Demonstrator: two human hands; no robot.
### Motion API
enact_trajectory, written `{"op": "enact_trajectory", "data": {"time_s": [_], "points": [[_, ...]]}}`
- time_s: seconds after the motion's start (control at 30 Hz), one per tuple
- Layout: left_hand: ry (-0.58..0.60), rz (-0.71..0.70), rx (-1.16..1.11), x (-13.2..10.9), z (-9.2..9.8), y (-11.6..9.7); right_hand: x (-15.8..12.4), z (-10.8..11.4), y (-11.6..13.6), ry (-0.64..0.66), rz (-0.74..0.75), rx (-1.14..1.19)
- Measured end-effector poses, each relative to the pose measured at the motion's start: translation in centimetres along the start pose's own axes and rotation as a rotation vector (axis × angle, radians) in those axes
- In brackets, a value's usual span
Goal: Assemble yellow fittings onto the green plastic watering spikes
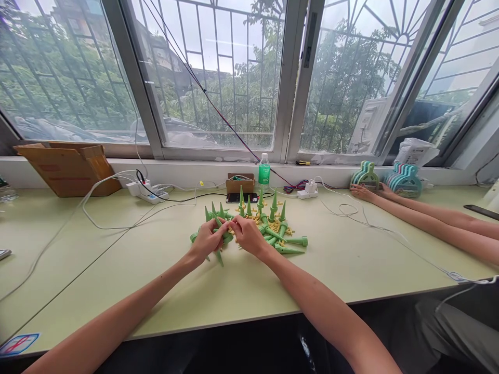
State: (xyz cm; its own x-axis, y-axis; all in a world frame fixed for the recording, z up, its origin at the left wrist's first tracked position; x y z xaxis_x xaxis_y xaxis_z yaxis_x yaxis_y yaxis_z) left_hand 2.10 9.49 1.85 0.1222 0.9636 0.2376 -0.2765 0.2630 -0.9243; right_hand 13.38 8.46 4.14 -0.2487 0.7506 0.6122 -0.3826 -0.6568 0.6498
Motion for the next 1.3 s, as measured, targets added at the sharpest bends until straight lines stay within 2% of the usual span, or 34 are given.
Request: {"op": "enact_trajectory", "data": {"time_s": [0.23,0.57,0.93,1.3], "points": [[-0.036,0.010,-0.012,0.0,0.5,-0.1,-0.1,0.0,0.8,0.017,0.019,0.022],[-0.028,-0.047,0.012,-0.1,0.3,-0.6,0.0,0.1,0.0,-0.010,0.002,-0.001],[-0.020,-0.039,-0.002,-0.3,0.2,-0.9,0.1,0.0,-0.4,-0.007,-0.016,-0.060],[-0.036,-0.118,0.090,-0.6,0.3,-1.9,0.1,0.0,-0.6,-0.008,-0.020,-0.103]]}}
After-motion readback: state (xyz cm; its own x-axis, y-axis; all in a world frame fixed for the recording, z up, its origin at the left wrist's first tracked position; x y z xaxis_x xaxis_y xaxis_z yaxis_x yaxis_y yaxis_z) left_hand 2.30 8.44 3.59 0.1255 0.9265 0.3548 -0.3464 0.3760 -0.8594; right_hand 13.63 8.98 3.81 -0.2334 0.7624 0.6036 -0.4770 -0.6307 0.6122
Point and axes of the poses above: each hand's wrist, its own x-axis towards the middle knuckle, its own z-axis out of the back of the hand, y = z × x, the point moved 10 cm from there along x, towards the middle knuckle, and after that the axes turned 5 degrees about x, right-handed, at the moved point
